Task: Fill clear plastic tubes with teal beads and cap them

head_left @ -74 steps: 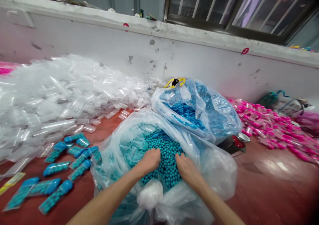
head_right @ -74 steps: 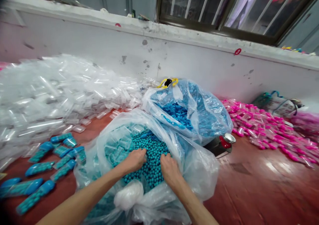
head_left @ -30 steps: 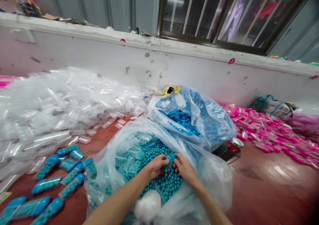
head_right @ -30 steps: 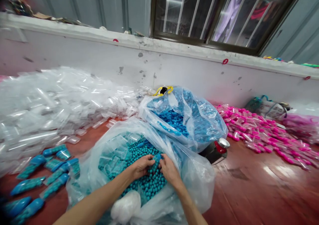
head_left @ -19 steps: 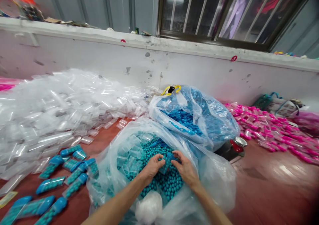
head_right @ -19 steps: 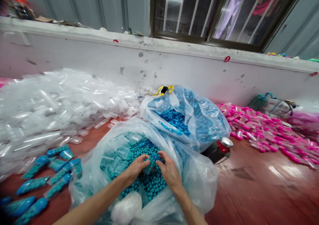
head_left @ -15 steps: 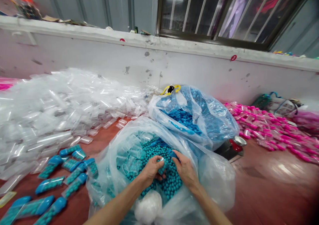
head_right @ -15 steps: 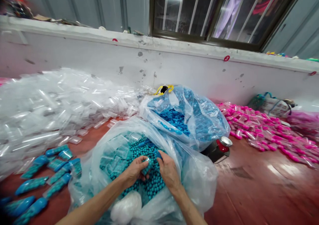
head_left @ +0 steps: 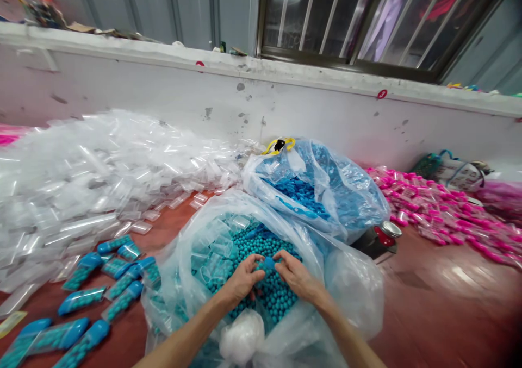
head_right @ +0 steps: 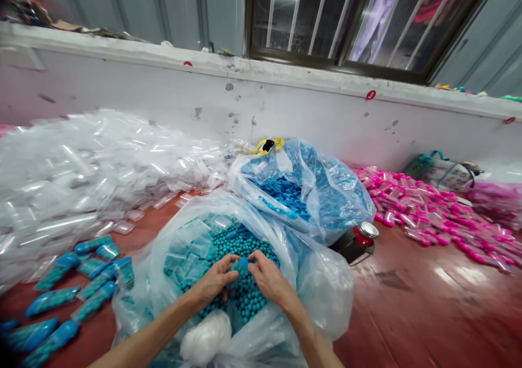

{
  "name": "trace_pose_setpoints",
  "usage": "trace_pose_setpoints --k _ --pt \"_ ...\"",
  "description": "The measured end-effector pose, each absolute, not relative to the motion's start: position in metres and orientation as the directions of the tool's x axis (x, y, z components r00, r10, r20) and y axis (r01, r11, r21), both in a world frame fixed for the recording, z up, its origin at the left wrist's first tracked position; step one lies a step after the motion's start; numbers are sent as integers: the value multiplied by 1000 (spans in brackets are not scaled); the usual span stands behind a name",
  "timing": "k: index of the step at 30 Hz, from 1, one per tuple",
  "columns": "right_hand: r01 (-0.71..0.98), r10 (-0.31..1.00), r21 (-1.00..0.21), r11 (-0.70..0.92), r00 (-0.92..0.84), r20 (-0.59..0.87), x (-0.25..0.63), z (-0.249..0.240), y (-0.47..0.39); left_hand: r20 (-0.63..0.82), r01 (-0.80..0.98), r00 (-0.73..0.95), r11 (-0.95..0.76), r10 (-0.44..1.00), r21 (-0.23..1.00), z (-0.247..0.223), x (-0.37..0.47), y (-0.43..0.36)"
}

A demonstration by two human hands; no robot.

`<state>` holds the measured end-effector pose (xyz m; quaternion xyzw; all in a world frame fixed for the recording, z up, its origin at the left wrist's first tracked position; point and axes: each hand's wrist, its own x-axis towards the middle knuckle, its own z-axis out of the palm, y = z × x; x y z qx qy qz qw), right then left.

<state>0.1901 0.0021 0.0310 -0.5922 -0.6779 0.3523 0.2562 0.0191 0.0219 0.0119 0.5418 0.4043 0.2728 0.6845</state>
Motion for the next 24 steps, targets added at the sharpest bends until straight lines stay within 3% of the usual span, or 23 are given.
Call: trace_pose_setpoints --k 2,7,13,17,21,24 --pt "575 984 -815 68 -173 -40 186 30 2 -257 41 530 278 808 960 12 19 20" --pt "627 991 -772 105 -130 29 187 31 -4 -291 20 513 327 808 945 10 15 20" --pt "385 999 -922 -36 16 -32 173 22 -5 -228 -118 543 342 808 932 10 22 17" --pt "469 996 -883 17 70 57 164 27 -10 -226 -169 488 345 843 923 12 25 12" --pt "584 982 -793 172 -39 183 163 38 -16 -250 -157 439 347 863 925 15 23 9" --pt "589 971 -772 236 -127 201 162 37 -19 -282 -137 396 360 874 923 16 23 7"
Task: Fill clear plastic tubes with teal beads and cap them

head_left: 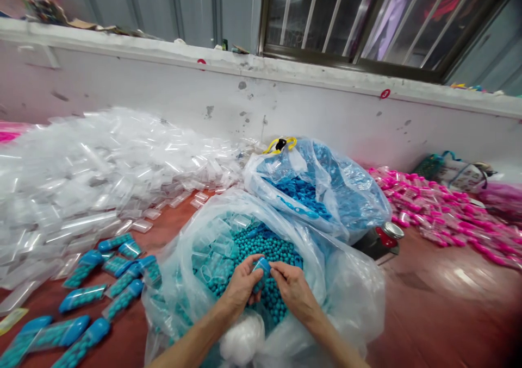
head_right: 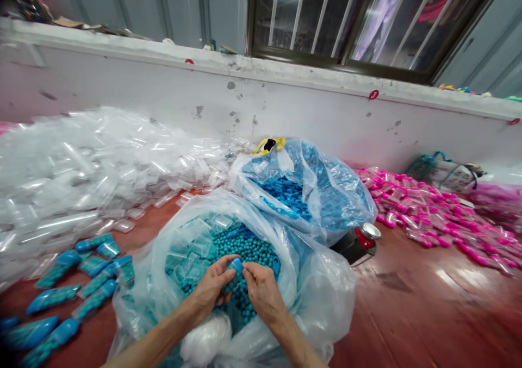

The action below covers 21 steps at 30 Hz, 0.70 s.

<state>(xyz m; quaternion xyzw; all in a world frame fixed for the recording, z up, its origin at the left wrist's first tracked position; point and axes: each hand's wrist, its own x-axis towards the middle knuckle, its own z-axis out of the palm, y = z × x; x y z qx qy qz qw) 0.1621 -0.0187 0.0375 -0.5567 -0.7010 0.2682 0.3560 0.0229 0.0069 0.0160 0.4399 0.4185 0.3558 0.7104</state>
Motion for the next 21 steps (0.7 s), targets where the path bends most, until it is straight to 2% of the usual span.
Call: trace_pose_setpoints --k 8,12,16,18,21 --pt "530 963 -804 270 -139 232 158 23 -19 -321 -83 256 352 912 932 16 26 4" --pt "440 990 -887 139 -67 122 163 22 -14 -312 22 385 329 869 944 28 19 5" --pt "383 988 -917 110 -145 58 169 27 -9 -309 -9 428 346 849 938 33 16 5" --pt "397 977 -906 144 -203 66 170 31 -10 -325 7 378 348 867 937 32 17 4" --pt "464 951 -844 269 -267 156 169 37 -14 -315 64 299 310 901 949 28 21 2"
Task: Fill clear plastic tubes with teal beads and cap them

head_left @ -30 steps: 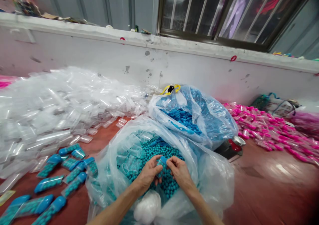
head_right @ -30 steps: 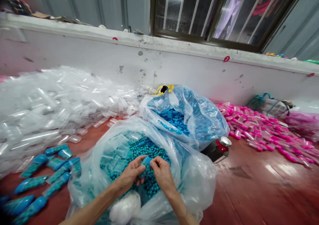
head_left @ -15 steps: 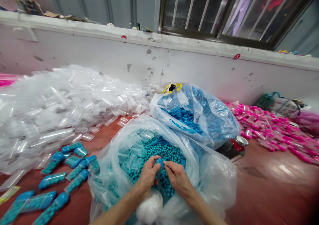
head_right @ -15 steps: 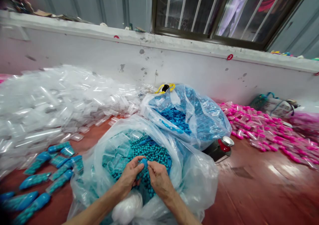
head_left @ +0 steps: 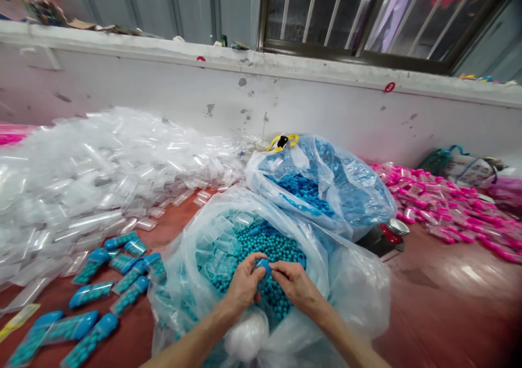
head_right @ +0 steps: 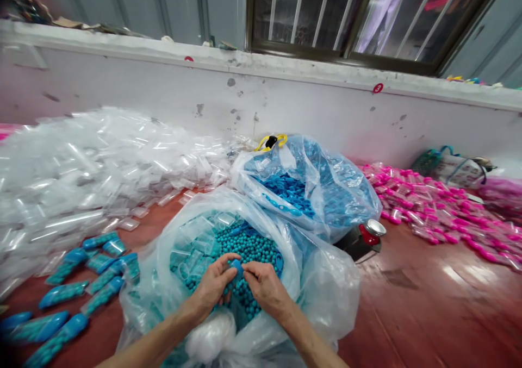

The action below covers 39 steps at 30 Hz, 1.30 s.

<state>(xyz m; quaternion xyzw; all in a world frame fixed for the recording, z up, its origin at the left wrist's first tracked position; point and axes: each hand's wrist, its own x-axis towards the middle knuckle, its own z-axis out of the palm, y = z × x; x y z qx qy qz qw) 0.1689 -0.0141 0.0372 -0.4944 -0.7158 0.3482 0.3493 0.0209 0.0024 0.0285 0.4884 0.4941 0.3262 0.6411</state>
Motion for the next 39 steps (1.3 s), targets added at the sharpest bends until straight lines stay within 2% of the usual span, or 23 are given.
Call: trace_pose_setpoints --k 2,4,7,11,14,17,20,22,27,33,36,39 --pt "477 942 -826 301 -286 179 168 37 -16 -276 87 276 262 921 961 28 22 1" --pt "427 954 -868 253 -257 151 167 35 -17 -250 83 270 237 930 968 29 22 0" --pt "215 975 -975 57 -221 9 168 32 -13 -265 34 314 268 912 963 31 19 0" --pt "-41 954 -983 -180 -252 -164 168 41 -7 -281 -34 393 319 876 947 34 12 1" --pt "-185 966 -954 -235 -155 -208 163 48 -3 -258 -63 368 301 893 952 37 11 -1" --pt "-221 971 -946 -236 -19 -238 157 46 -1 -245 -76 351 288 904 954 39 12 -3" --pt "-138 977 -975 -174 97 -188 152 37 -1 -249 -66 317 283 915 957 37 14 -4" --pt "-5 988 -995 -102 120 -102 150 32 -3 -243 -50 285 268 927 962 35 16 -4" --pt "299 998 -953 59 -37 50 147 33 -10 -248 3 230 254 941 967 30 19 -5" --pt "483 956 -864 143 -292 -5 143 43 -22 -224 -10 230 232 947 973 32 13 -4" --pt "559 951 -813 165 -310 -20 137 41 -25 -142 -57 245 160 959 985 35 11 -4" --pt "584 971 -785 205 -225 87 131 40 -26 -70 -99 289 103 955 990 38 13 -5"
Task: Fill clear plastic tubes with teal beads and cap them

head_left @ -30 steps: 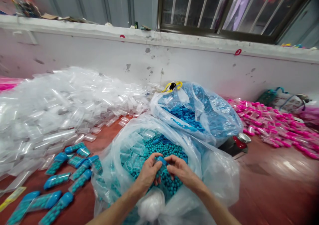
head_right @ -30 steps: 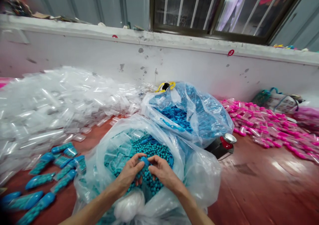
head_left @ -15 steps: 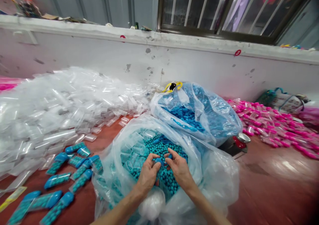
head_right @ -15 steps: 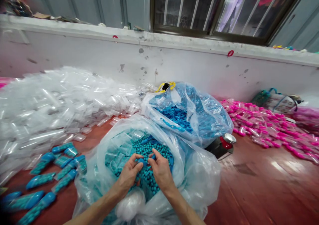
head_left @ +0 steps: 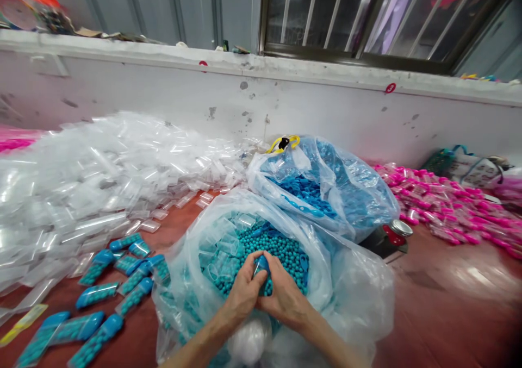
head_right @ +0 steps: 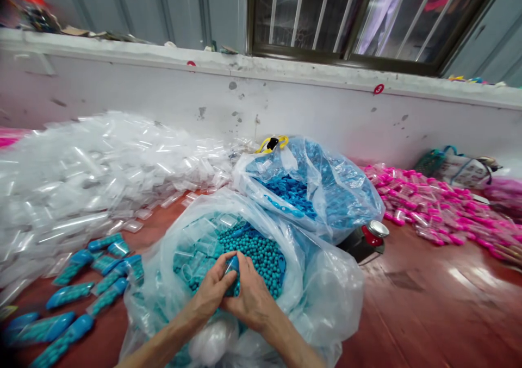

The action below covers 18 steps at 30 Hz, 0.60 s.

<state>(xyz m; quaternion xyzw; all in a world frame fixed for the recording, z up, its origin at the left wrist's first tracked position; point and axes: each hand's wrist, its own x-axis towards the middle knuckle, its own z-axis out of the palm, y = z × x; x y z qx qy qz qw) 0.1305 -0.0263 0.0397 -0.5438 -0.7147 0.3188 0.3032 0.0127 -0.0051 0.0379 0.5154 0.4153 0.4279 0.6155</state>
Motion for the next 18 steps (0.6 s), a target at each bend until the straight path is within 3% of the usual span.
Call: trace_pose_setpoints --k 4,13,16,18 --pt "594 963 -758 269 -152 222 123 44 -30 -110 -107 281 145 953 984 40 17 -9" --pt "618 938 -722 311 -80 336 116 21 -38 -97 -48 183 108 978 993 36 21 -13" --pt "621 940 -742 253 22 339 113 13 -38 -108 -55 239 124 965 991 36 21 -10" --pt "584 957 -777 236 1 292 113 15 -37 -122 -79 256 146 959 986 37 21 -8"
